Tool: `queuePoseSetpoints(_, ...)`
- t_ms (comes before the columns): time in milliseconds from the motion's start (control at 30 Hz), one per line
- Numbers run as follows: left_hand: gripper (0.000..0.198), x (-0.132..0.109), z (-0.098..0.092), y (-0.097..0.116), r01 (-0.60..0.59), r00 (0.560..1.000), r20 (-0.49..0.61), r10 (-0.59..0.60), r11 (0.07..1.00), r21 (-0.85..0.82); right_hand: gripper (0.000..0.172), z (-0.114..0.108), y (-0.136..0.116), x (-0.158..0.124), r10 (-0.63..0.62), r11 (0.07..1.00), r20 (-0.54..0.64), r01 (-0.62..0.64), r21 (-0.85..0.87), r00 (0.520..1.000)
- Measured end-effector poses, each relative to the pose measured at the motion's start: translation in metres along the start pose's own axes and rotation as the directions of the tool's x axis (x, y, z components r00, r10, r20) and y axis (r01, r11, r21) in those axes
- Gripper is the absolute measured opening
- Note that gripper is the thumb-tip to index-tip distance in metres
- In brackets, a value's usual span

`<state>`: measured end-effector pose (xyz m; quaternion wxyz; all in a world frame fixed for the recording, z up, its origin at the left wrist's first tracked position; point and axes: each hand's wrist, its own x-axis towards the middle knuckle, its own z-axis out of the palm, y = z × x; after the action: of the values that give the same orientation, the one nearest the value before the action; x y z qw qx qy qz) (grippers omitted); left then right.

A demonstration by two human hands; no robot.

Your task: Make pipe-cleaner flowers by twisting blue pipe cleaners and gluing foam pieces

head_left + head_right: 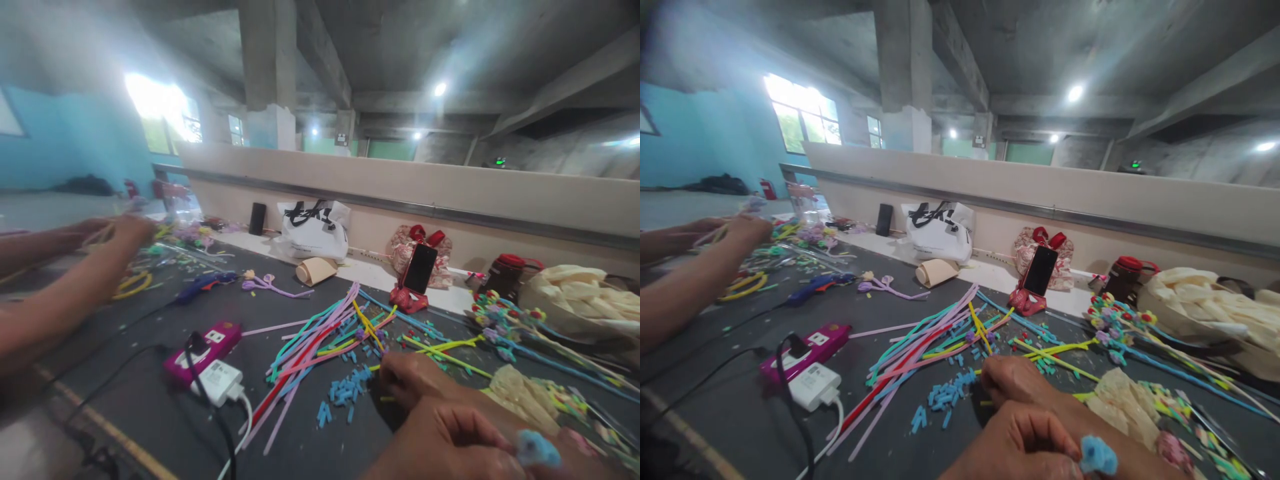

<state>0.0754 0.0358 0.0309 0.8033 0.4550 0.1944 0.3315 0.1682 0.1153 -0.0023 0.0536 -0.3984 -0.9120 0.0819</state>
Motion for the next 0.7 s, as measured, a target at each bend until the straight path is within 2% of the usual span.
queuePoseSetpoints(200,0.028,0.002,0.000,-0.002,0.003,1.000,-0.020,-0.003,1.000,-0.008,0.020,-0.012,0.003,0.004,0.023,0.972,-0.029,-0.016,0.236,0.999)
queuePoseSetpoints(333,0.023,0.012,-0.010,-0.003,-0.059,0.993,-0.102,0.056,0.998,-0.030,0.015,-0.014,0.014,0.004,0.174,0.885,-0.024,-0.146,0.443,0.984)
queuePoseSetpoints(400,0.025,0.018,-0.020,-0.004,-0.109,0.970,-0.226,0.089,0.991,-0.074,0.012,-0.020,0.019,-0.004,0.271,0.833,-0.098,-0.182,0.522,0.958)
queuePoseSetpoints(433,0.026,0.021,-0.025,-0.004,-0.130,0.940,-0.328,0.093,0.987,-0.093,0.012,-0.024,0.020,-0.010,0.317,0.806,-0.139,-0.190,0.560,0.938)
queuePoseSetpoints(467,0.027,0.023,-0.029,-0.005,-0.125,0.923,-0.377,0.076,0.986,-0.108,0.011,-0.029,0.020,-0.017,0.366,0.776,-0.171,-0.198,0.599,0.915)
queuePoseSetpoints(600,0.030,0.026,-0.038,-0.006,-0.090,0.894,-0.446,0.039,0.991,-0.094,0.019,-0.047,0.006,-0.054,0.567,0.621,-0.192,-0.263,0.739,0.801)
queuePoseSetpoints(667,0.030,0.024,-0.037,-0.007,-0.086,0.889,-0.456,0.043,0.994,-0.074,0.022,-0.051,-0.003,-0.069,0.613,0.561,-0.172,-0.271,0.783,0.772)
queuePoseSetpoints(700,0.030,0.023,-0.036,-0.008,-0.090,0.888,-0.458,0.051,0.994,-0.064,0.021,-0.051,-0.007,-0.075,0.612,0.548,-0.166,-0.263,0.794,0.773)
